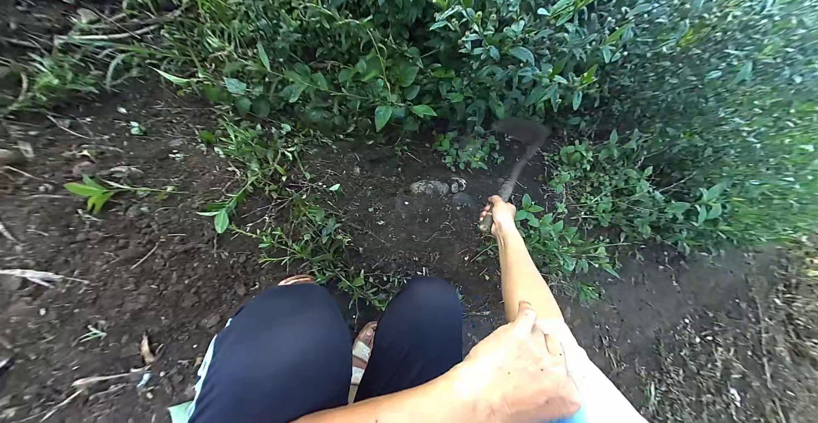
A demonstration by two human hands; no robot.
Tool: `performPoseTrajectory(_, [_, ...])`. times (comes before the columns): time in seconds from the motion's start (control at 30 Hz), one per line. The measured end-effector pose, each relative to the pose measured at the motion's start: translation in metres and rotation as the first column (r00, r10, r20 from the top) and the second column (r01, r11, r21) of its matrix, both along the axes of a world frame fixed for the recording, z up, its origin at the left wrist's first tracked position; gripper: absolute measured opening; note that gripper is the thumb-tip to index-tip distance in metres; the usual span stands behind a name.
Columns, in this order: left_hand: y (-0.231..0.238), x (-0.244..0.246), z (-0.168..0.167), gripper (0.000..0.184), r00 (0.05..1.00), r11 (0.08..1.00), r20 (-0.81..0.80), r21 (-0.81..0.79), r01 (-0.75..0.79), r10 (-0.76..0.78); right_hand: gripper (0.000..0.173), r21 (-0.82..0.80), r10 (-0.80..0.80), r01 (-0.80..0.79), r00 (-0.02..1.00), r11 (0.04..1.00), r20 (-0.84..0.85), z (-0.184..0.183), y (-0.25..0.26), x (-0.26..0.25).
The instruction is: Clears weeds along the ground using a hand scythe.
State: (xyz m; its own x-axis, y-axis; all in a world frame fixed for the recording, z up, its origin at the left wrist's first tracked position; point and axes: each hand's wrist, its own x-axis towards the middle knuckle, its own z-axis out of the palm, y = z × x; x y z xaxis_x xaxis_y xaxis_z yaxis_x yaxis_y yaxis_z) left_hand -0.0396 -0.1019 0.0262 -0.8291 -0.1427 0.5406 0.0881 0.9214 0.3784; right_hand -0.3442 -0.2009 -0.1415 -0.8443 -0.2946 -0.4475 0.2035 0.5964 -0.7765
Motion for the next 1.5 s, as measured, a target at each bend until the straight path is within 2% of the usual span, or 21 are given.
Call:
performPoseTrajectory(0.07, [-0.002, 0.000, -0.003, 0.028, 1.000, 1.000, 0.021, -0.022, -0.005, 0.005, 0.033, -0.071, -0.053, 0.056, 0.997, 0.996, 0.050, -0.023, -0.015, 0.015])
performPoseTrajectory(0.1, [-0.002, 0.000, -0.003, 0.029, 1.000, 0.999, 0.030, -0.036, 0.000, 0.001, 0.033, -0.049, -0.038, 0.043, 0.995, 0.998, 0.092, -0.039, -0.015, 0.025])
performPoseTrajectory(0.13, [-0.003, -0.002, -0.003, 0.028, 0.999, 0.999, 0.042, -0.047, 0.014, -0.012, 0.032, 0.017, 0.009, -0.012, 0.988, 1.000, 0.157, -0.054, -0.008, 0.036])
performPoseTrajectory(0.2, [-0.005, -0.005, 0.001, 0.027, 0.997, 0.997, 0.067, -0.055, 0.049, -0.045, 0.023, 0.195, 0.147, -0.227, 0.923, 0.954, 0.356, -0.072, 0.017, 0.051])
performPoseTrajectory(0.27, [-0.009, -0.007, 0.006, 0.024, 0.992, 0.996, 0.104, -0.047, 0.077, -0.072, 0.020, 0.263, 0.202, -0.332, 0.885, 0.906, 0.420, -0.064, 0.043, 0.058])
performPoseTrajectory(0.37, [-0.011, -0.011, 0.003, 0.020, 0.992, 0.998, 0.112, 0.005, 0.056, -0.056, 0.018, 0.320, 0.300, -0.380, 0.914, 0.868, 0.272, -0.025, 0.080, 0.051])
performPoseTrajectory(0.43, [-0.008, -0.010, 0.000, 0.017, 0.988, 0.999, 0.151, 0.026, 0.041, -0.045, 0.029, 0.379, 0.377, -0.394, 0.918, 0.837, 0.122, -0.006, 0.115, 0.051])
performPoseTrajectory(0.5, [-0.004, -0.009, 0.002, 0.019, 0.955, 0.995, 0.284, 0.076, 0.063, -0.082, 0.043, 0.426, 0.374, -0.360, 0.926, 0.830, 0.054, 0.006, 0.156, 0.058])
performPoseTrajectory(0.57, [0.002, -0.010, 0.002, 0.026, 0.857, 0.992, 0.503, 0.105, 0.072, -0.116, 0.046, 0.415, 0.322, -0.318, 0.945, 0.852, 0.062, -0.006, 0.202, 0.063])
performPoseTrajectory(0.67, [0.015, -0.015, -0.013, 0.032, 0.588, 0.992, 0.799, 0.072, 0.106, -0.121, 0.043, 0.393, 0.146, -0.185, 0.981, 0.901, 0.126, -0.043, 0.281, 0.092])
performPoseTrajectory(0.73, [0.024, -0.019, -0.034, 0.035, 0.465, 0.987, 0.879, 0.031, 0.157, -0.102, 0.039, 0.343, 0.013, -0.090, 0.975, 0.935, 0.220, -0.060, 0.329, 0.126])
performPoseTrajectory(0.77, [0.029, -0.022, -0.044, 0.038, 0.437, 0.983, 0.894, 0.022, 0.183, -0.101, 0.039, 0.311, -0.053, -0.036, 0.961, 0.950, 0.271, -0.065, 0.350, 0.144])
performPoseTrajectory(0.83, [0.040, -0.027, -0.059, 0.044, 0.450, 0.975, 0.886, 0.015, 0.220, -0.116, 0.035, 0.294, -0.173, 0.070, 0.925, 0.953, 0.339, -0.068, 0.382, 0.176])
performPoseTrajectory(0.93, [0.052, -0.031, -0.064, 0.046, 0.501, 0.963, 0.853, 0.005, 0.271, -0.145, 0.031, 0.310, -0.297, 0.182, 0.878, 0.933, 0.375, -0.059, 0.417, 0.204])
performPoseTrajectory(1.03, [0.066, -0.021, -0.071, 0.043, 0.649, 0.966, 0.739, 0.008, 0.258, -0.180, 0.034, 0.334, -0.315, 0.202, 0.891, 0.920, 0.328, -0.047, 0.435, 0.204])
performPoseTrajectory(1.1, [0.079, -0.011, -0.080, 0.040, 0.754, 0.970, 0.631, -0.008, 0.244, -0.184, 0.035, 0.336, -0.275, 0.171, 0.916, 0.926, 0.292, -0.043, 0.439, 0.197])
performPoseTrajectory(1.17, [0.090, -0.008, -0.084, 0.038, 0.809, 0.968, 0.558, -0.038, 0.250, -0.187, 0.037, 0.333, -0.195, 0.100, 0.945, 0.937, 0.264, -0.042, 0.439, 0.188])
performPoseTrajectory(1.27, [0.103, -0.008, -0.090, 0.035, 0.855, 0.960, 0.477, -0.077, 0.270, -0.202, 0.044, 0.443, -0.040, -0.062, 0.975, 0.894, 0.217, -0.037, 0.427, 0.178])
performPoseTrajectory(1.33, [0.108, -0.005, -0.096, 0.031, 0.897, 0.956, 0.384, -0.101, 0.277, -0.220, 0.043, 0.495, 0.020, -0.142, 0.969, 0.857, 0.245, -0.028, 0.414, 0.180])
performPoseTrajectory(1.43, [0.115, 0.007, -0.104, 0.028, 0.930, 0.945, 0.251, -0.123, 0.304, -0.267, 0.046, 0.501, 0.067, -0.209, 0.956, 0.840, 0.286, -0.028, 0.413, 0.185])
performPoseTrajectory(1.5, [0.120, 0.019, -0.107, 0.032, 0.935, 0.926, 0.175, -0.168, 0.338, -0.309, 0.046, 0.466, 0.077, -0.217, 0.950, 0.858, 0.301, -0.041, 0.425, 0.191])
